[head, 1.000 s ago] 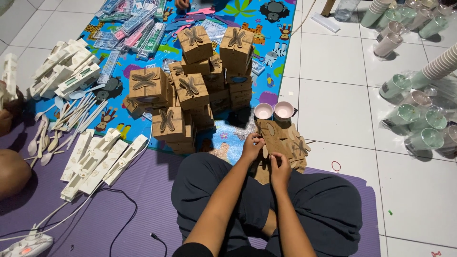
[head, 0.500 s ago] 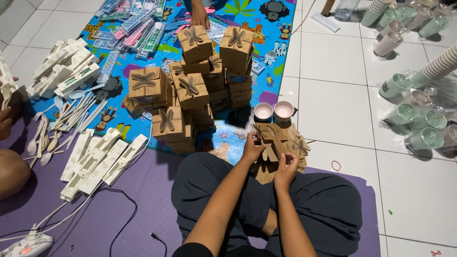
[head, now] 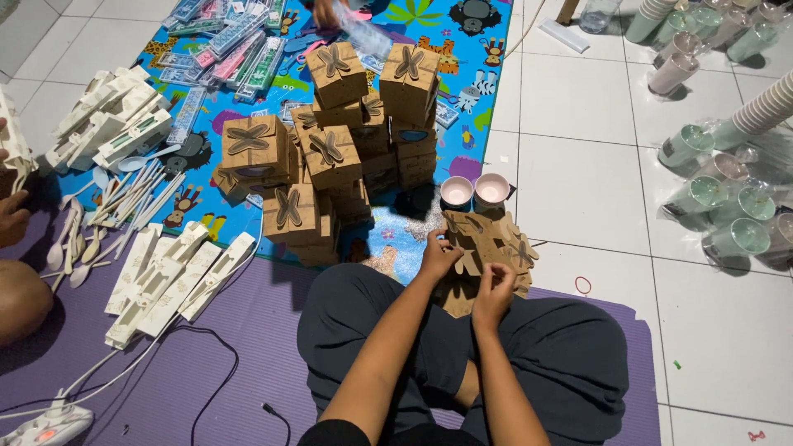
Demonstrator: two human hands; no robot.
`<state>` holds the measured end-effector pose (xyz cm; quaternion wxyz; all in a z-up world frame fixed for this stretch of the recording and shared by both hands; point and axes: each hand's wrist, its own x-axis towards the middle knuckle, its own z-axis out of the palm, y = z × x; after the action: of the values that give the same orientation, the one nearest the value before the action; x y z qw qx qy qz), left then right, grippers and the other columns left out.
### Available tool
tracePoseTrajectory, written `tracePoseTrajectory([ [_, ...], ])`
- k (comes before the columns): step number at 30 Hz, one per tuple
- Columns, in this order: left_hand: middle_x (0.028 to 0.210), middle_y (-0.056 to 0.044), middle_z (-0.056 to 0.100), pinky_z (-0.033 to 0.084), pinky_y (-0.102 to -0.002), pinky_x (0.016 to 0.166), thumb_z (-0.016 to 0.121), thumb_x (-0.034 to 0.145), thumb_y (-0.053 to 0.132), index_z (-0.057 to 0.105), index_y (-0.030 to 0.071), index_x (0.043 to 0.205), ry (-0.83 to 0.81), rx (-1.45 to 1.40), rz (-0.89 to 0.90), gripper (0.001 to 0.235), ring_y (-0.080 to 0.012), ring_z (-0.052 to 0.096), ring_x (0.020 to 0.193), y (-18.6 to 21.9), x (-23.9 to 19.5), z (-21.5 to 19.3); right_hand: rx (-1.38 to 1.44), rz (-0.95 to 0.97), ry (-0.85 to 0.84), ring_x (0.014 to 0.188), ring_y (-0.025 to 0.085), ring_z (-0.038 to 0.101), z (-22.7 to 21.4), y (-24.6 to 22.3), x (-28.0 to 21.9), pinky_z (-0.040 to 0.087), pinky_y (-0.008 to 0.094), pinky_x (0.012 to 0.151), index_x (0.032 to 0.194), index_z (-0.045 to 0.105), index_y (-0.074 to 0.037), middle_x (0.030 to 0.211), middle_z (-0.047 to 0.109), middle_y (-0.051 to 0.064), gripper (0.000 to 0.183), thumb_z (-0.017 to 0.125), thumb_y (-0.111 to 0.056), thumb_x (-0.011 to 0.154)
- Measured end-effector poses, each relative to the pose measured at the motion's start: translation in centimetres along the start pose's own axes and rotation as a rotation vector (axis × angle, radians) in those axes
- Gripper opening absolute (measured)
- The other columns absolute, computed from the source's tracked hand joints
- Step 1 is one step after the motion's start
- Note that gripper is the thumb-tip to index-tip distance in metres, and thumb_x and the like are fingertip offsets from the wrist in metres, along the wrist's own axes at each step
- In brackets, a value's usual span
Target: Assembling small cardboard gift boxes and placing small pink cups inside them.
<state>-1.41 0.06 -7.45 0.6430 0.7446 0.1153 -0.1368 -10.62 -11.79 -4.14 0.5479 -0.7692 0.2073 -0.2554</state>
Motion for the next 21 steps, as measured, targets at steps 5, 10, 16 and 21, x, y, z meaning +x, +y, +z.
tracePoseTrajectory([
  [5,0.113,-0.011,0.071,0.057,-0.039,0.091,0.081,0.078,0.022,0.030,0.007,0.149,0.010,-0.056,-0.071,0.088,-0.0241,0.069,0.106,-2.0,2.0,0.0,-0.067,-0.157,-0.128,0.092,0.032,0.068,0.3,-0.3,-0.7,0.057,0.042,0.078,0.111,0.061,-0.007,0.098,0.066,0.012,0.008,0.062,-0.014,0.107],
  [10,0.114,-0.021,0.069,0.057,-0.040,0.091,0.079,0.087,0.018,0.037,-0.002,0.147,0.014,-0.227,0.043,0.076,-0.0261,0.068,0.105,0.7,0.9,-0.5,-0.066,-0.192,-0.110,0.096,0.033,0.067,0.3,-0.1,-0.8,0.056,0.044,0.080,0.112,0.060,-0.006,0.101,0.067,0.012,0.010,0.063,-0.014,0.107],
  [16,0.121,-0.023,0.068,0.053,-0.049,0.100,0.073,0.087,0.007,0.056,-0.003,0.134,0.084,-0.310,0.145,0.051,-0.0312,0.065,0.115,5.0,-1.9,-0.8,0.043,-0.091,-0.067,0.105,0.032,0.063,-0.7,-1.6,-0.5,0.053,0.046,0.088,0.122,0.053,-0.008,0.111,0.062,0.013,0.018,0.057,-0.019,0.109],
  [21,0.129,-0.021,0.065,0.050,-0.049,0.107,0.078,0.087,0.014,0.053,-0.001,0.137,0.082,-0.380,0.130,0.059,-0.0321,0.062,0.122,8.3,-3.7,-1.1,0.106,-0.004,-0.052,0.113,0.037,0.060,-1.1,-2.3,-0.3,0.052,0.051,0.095,0.128,0.046,-0.007,0.119,0.059,0.017,0.024,0.052,-0.022,0.110],
])
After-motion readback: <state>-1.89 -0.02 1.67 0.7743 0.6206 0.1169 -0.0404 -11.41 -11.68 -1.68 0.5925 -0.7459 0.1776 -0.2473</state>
